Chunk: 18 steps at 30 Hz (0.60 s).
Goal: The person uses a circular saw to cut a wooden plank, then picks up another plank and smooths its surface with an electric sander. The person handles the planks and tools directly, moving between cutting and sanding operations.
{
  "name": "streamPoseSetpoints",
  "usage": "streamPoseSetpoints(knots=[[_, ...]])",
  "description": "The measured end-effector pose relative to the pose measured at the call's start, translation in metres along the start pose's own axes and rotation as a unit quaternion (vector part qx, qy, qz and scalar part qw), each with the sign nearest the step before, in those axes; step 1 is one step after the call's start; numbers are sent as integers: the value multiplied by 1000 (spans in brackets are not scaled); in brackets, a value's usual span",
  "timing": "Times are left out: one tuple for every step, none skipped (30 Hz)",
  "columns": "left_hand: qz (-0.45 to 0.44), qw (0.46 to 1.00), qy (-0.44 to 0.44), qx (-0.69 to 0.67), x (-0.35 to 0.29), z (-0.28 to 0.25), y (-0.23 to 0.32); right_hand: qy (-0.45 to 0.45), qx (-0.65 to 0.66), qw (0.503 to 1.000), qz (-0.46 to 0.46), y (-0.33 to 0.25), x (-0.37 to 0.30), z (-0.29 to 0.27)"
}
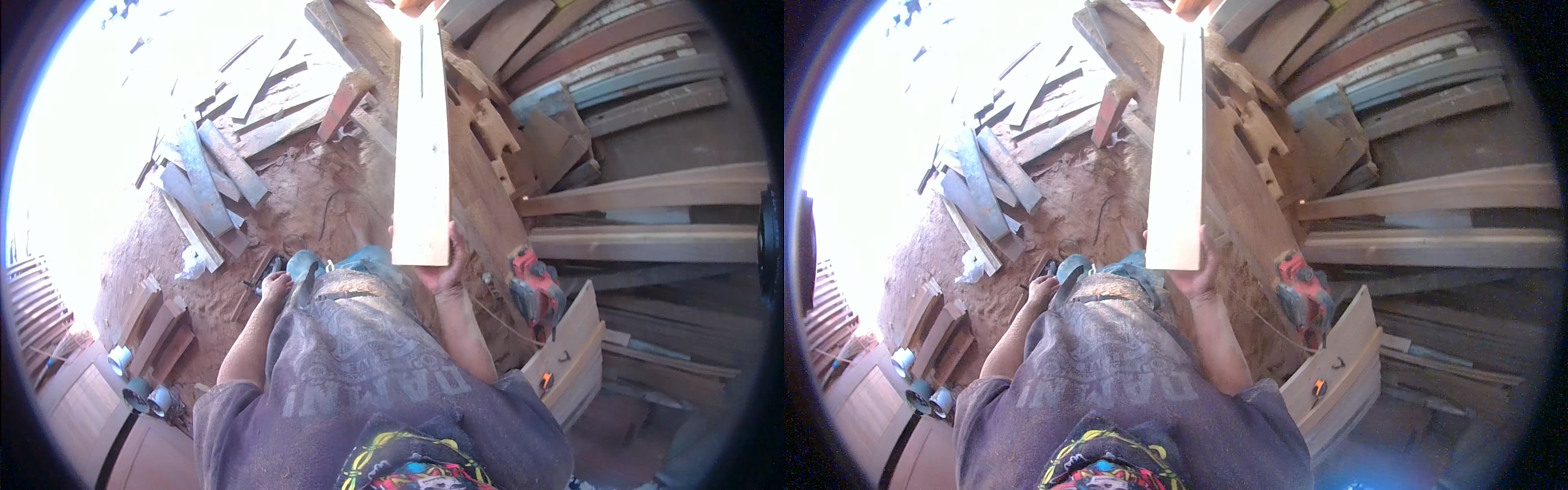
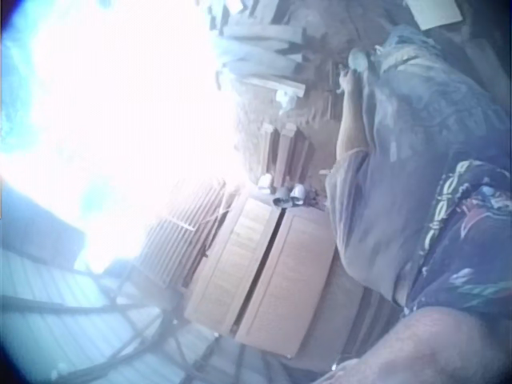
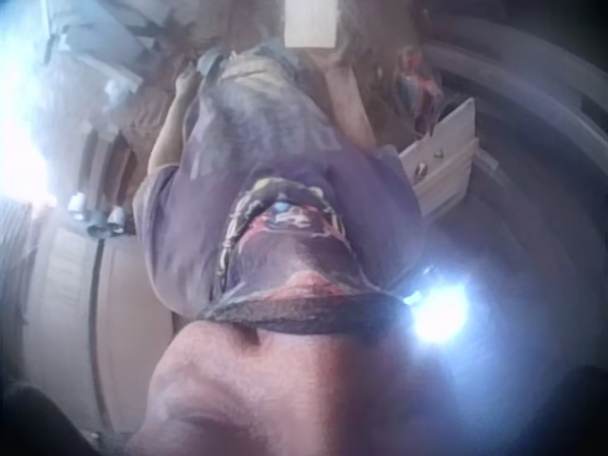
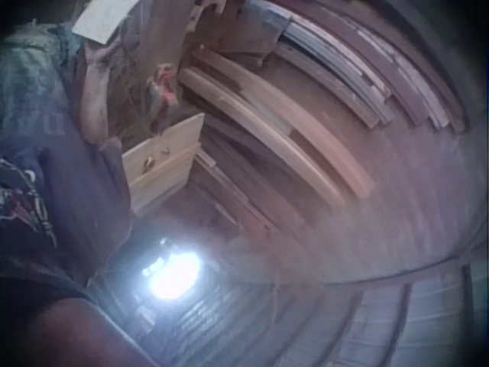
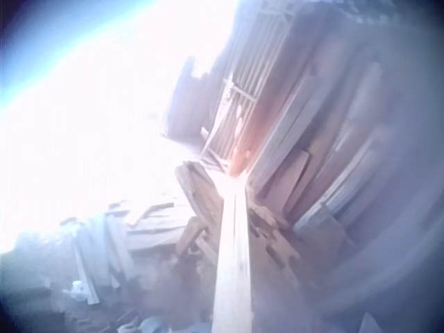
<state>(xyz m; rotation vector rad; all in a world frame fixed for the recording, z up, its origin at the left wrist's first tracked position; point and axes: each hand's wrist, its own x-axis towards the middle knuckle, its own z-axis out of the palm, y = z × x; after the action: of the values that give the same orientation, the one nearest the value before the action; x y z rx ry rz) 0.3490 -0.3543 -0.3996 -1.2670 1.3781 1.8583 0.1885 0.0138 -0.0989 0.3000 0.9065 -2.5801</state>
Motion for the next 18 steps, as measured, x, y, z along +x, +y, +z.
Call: streamPoseSetpoints(knots=[[0,1000,11,3,-1,-3,-5,-22,62,998,16,3,-6,-3],[-10,999,15,35,-1,-7,-9,-46,124,991,32,7,-13,-11],[-17,998,15,66,-2,-4,-5,-70,181,980,44,8,-18,-18],[-22,995,19,94,-5,-1,0,-73,201,976,41,11,-22,-19],[-22,995,14,101,-9,2,5,-76,220,972,40,14,-27,-18],[-21,994,12,106,-14,2,9,-81,240,966,42,18,-29,-18],[-20,994,11,110,-17,5,13,-72,232,969,46,19,-30,-17],[-15,994,1,107,-20,10,16,-63,224,971,51,20,-31,-17],[-9,994,-6,106,-22,8,20,-56,220,972,57,23,-30,-16],[-3,994,-12,106,-24,8,24,-54,213,974,59,25,-30,-14],[-12,995,-10,103,-26,12,26,-53,206,975,62,27,-29,-13],[-4,993,-23,118,-27,15,29,-52,199,977,63,28,-28,-13],[-11,994,-33,100,-31,18,31,-47,160,984,61,29,-27,-15],[-18,995,-42,83,-34,21,34,-42,122,990,60,30,-27,-18],[-29,995,-56,78,-38,27,38,-35,83,994,57,31,-26,-20],[-33,994,-70,76,-47,37,46,18,-20,998,56,31,-27,-18],[-22,992,-95,80,-56,50,54,71,-122,989,54,30,-27,-16],[-12,989,-120,84,-69,66,67,125,-223,965,52,29,-28,-12]])
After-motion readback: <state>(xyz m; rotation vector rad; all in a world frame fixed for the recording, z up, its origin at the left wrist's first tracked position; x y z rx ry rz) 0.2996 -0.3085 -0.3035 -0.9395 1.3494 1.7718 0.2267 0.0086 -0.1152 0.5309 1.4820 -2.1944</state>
